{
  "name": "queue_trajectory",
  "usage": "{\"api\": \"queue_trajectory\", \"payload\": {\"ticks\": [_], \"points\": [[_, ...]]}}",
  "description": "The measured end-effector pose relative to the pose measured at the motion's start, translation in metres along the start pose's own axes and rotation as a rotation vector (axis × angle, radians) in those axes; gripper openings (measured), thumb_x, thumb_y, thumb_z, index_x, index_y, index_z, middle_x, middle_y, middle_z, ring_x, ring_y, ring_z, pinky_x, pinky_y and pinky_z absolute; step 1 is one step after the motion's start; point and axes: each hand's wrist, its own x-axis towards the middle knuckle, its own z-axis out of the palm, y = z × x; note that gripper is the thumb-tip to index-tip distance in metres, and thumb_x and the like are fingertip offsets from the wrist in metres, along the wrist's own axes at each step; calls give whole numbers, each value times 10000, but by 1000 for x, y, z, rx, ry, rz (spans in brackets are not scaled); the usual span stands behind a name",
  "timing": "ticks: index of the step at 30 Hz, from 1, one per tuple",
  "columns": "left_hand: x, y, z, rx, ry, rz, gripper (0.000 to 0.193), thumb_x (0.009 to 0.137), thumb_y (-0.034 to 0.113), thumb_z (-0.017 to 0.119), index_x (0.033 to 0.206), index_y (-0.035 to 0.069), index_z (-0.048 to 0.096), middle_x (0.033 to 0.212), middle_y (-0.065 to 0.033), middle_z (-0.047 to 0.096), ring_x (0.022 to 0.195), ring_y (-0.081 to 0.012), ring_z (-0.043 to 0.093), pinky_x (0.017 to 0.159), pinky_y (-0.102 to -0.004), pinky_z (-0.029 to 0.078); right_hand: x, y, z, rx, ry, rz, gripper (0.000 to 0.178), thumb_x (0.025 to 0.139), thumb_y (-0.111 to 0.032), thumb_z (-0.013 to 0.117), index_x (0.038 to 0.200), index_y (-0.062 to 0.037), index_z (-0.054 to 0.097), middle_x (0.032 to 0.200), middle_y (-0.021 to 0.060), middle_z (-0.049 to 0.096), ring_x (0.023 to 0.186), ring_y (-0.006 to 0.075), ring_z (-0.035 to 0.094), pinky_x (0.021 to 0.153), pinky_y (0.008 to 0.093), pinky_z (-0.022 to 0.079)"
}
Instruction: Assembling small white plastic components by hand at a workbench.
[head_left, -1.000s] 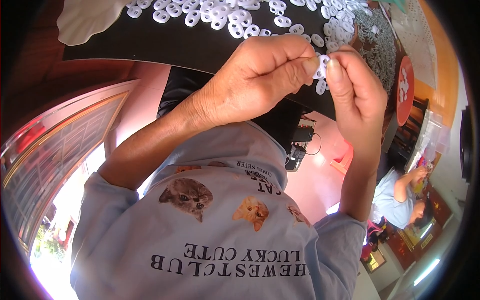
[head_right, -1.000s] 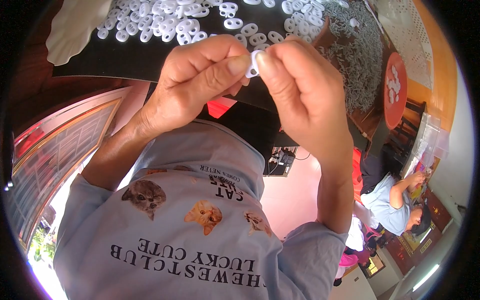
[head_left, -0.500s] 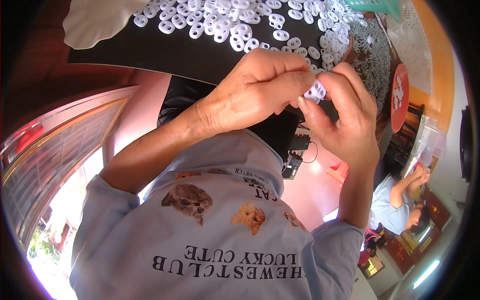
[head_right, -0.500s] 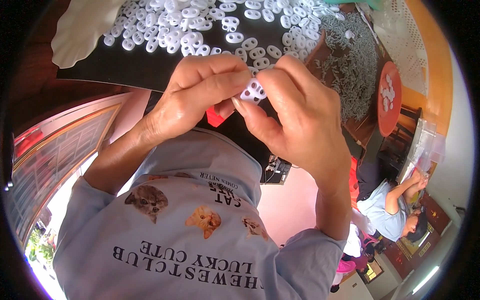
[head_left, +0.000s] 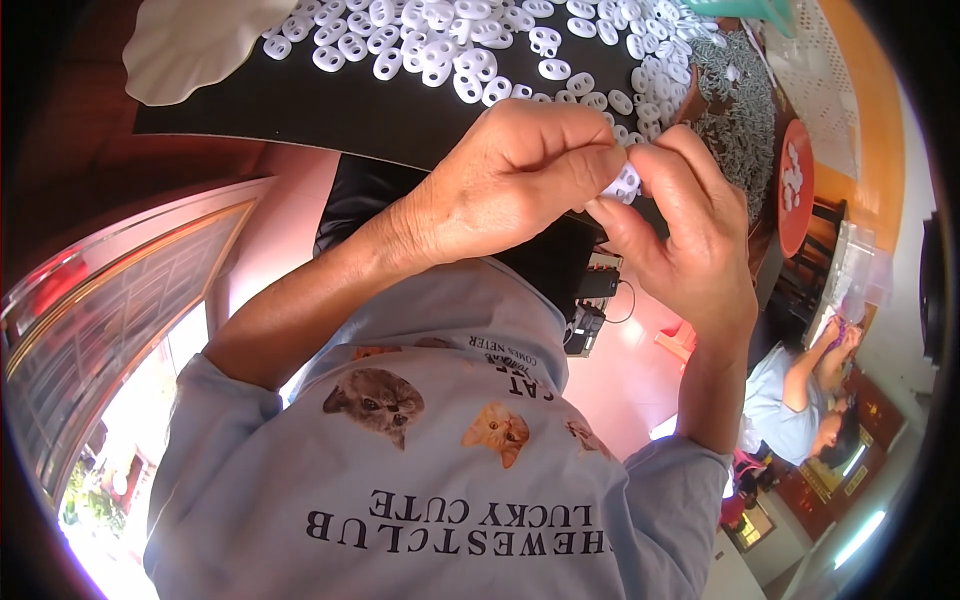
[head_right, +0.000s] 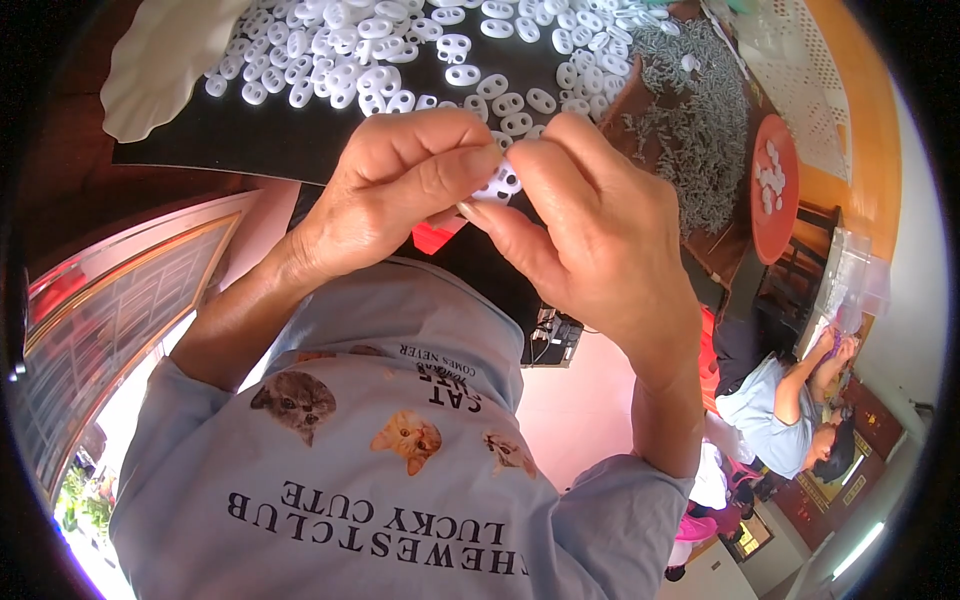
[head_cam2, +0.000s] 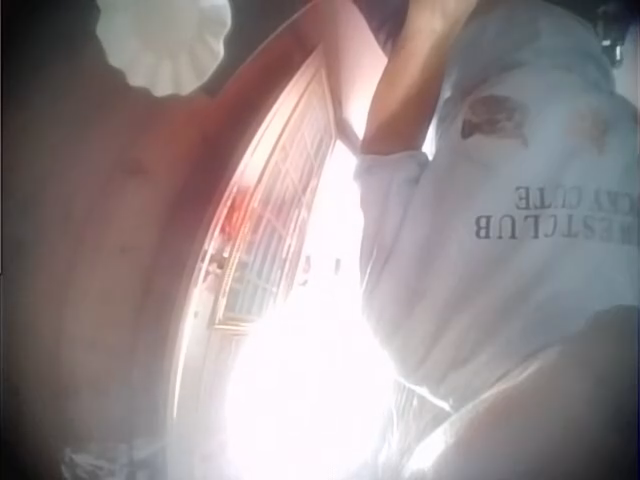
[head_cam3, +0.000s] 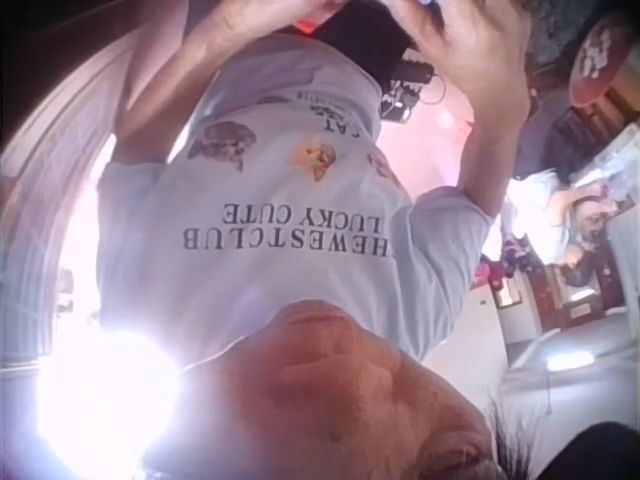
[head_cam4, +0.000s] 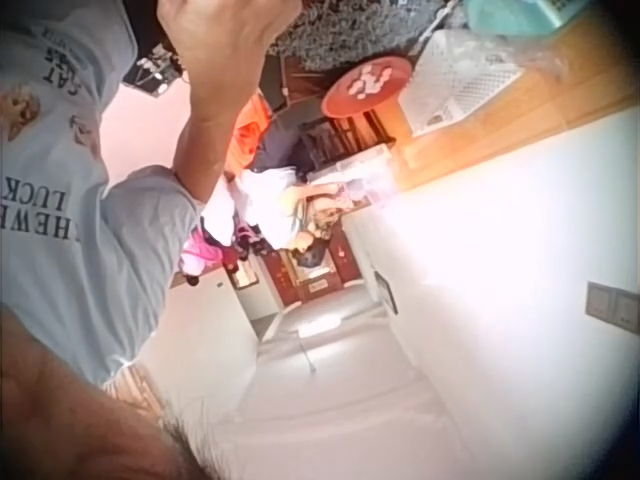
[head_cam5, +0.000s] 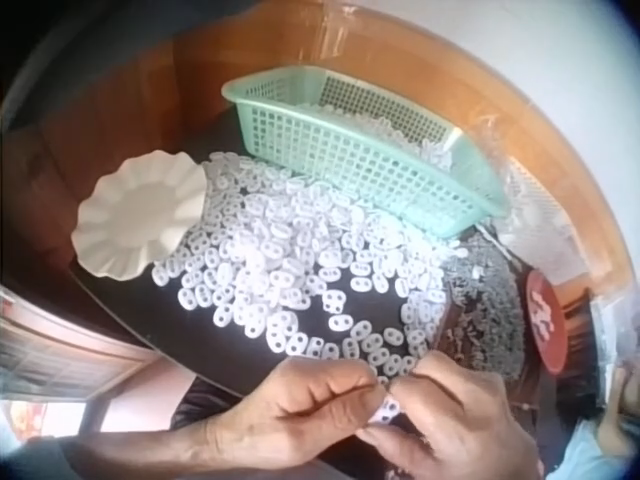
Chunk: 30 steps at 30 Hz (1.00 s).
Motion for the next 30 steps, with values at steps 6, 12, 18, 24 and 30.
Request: {"api": "queue_trajectory", "payload": {"ticks": [6,12,18,24,30], "points": [[-2,-3,-4,84,-44,29,201,953,120,510,799,-7,530,664,4,443,637,-63,401,559,-250,351,-1,-4,-5,17,-87,13,277,735,-69,735,936,27,571,828,128,521,616,291,540,527,355,449],[-2,-2,-6,179,-109,-4,209,974,152,482,849,-7,533,732,14,455,699,-65,405,615,-232,363,-1,-6,-12,-14,-167,23,263,744,-64,727,932,32,570,840,129,522,614,299,538,521,359,443],[-2,-1,-5,161,-113,-22,233,985,185,481,850,0,525,727,18,437,697,-62,398,611,-226,358,0,-8,-14,-12,-165,46,256,764,-66,720,948,32,572,866,139,532,621,305,549,528,365,449],[-2,-2,-4,106,-87,-2,251,991,209,480,849,6,521,725,19,430,692,-57,389,606,-223,352,-9,-3,-1,-78,-49,17,338,796,-121,721,1052,20,550,915,142,558,646,308,568,553,353,477],[-2,0,-3,19,-81,-36,286,998,244,461,821,26,511,722,19,432,679,-61,392,604,-226,350,-10,-3,14,-60,102,24,399,800,-319,707,1031,-37,546,843,80,543,594,260,561,498,330,464]]}}
